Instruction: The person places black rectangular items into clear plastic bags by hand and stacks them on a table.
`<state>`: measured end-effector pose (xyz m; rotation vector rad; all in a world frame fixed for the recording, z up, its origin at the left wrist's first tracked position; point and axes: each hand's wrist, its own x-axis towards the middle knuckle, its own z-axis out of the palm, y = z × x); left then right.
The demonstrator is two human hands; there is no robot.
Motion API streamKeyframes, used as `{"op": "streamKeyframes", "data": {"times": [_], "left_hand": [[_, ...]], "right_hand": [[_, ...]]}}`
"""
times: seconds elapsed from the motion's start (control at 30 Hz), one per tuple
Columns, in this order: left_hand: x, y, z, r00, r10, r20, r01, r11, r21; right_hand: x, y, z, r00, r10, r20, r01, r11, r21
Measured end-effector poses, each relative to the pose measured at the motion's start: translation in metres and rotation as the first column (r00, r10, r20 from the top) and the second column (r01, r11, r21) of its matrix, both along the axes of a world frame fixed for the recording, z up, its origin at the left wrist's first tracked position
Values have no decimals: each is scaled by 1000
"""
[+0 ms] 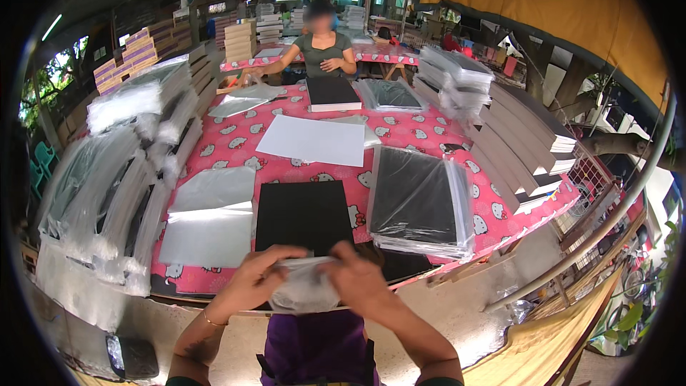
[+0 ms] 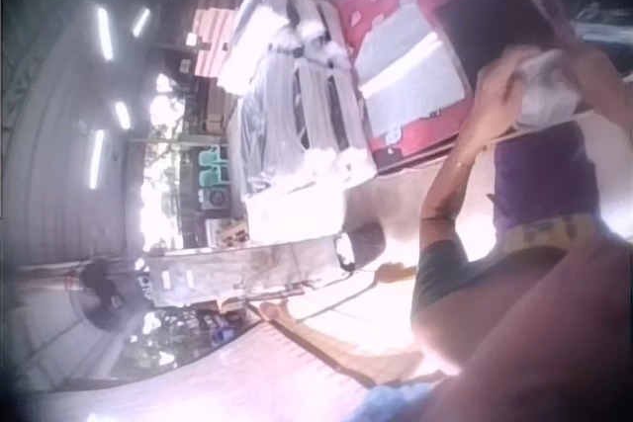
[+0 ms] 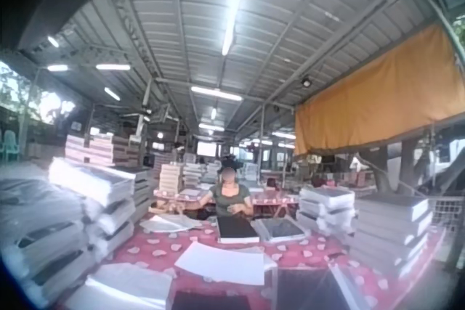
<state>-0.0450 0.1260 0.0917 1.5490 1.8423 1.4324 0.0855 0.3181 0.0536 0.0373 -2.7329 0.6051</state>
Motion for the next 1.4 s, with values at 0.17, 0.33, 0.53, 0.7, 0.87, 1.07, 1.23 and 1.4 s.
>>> {"op": "streamKeyframes", "data": {"times": [0.17,0.33,0.53,0.7,0.87,1.07,1.23,1.4], "left_hand": [[10,-10,0,651,373,-661,-406,907,112],[-18,-19,-10,502,641,-581,-688,703,182],[-40,-74,3,846,174,-504,-233,971,-55],[-15,-77,3,932,218,291,-209,976,-64],[-8,-66,-5,771,-85,631,-245,875,418],[-13,-53,-15,892,-450,35,440,847,-298],[6,-38,4,606,-45,794,-408,839,359],[-16,-61,-75,830,-369,419,539,724,-430]], "right_hand": [[9,34,4,861,-476,-179,502,850,158],[28,31,14,694,-454,-559,519,853,-48],[49,70,-22,829,65,556,-13,995,-96],[50,59,-50,892,157,-424,-333,-409,-850],[31,39,-36,632,762,144,-405,483,-776],[51,23,23,999,-34,5,-16,-600,-800],[46,62,-74,785,595,173,-15,297,-955],[37,67,-68,871,197,-451,-232,-643,-730]]}}
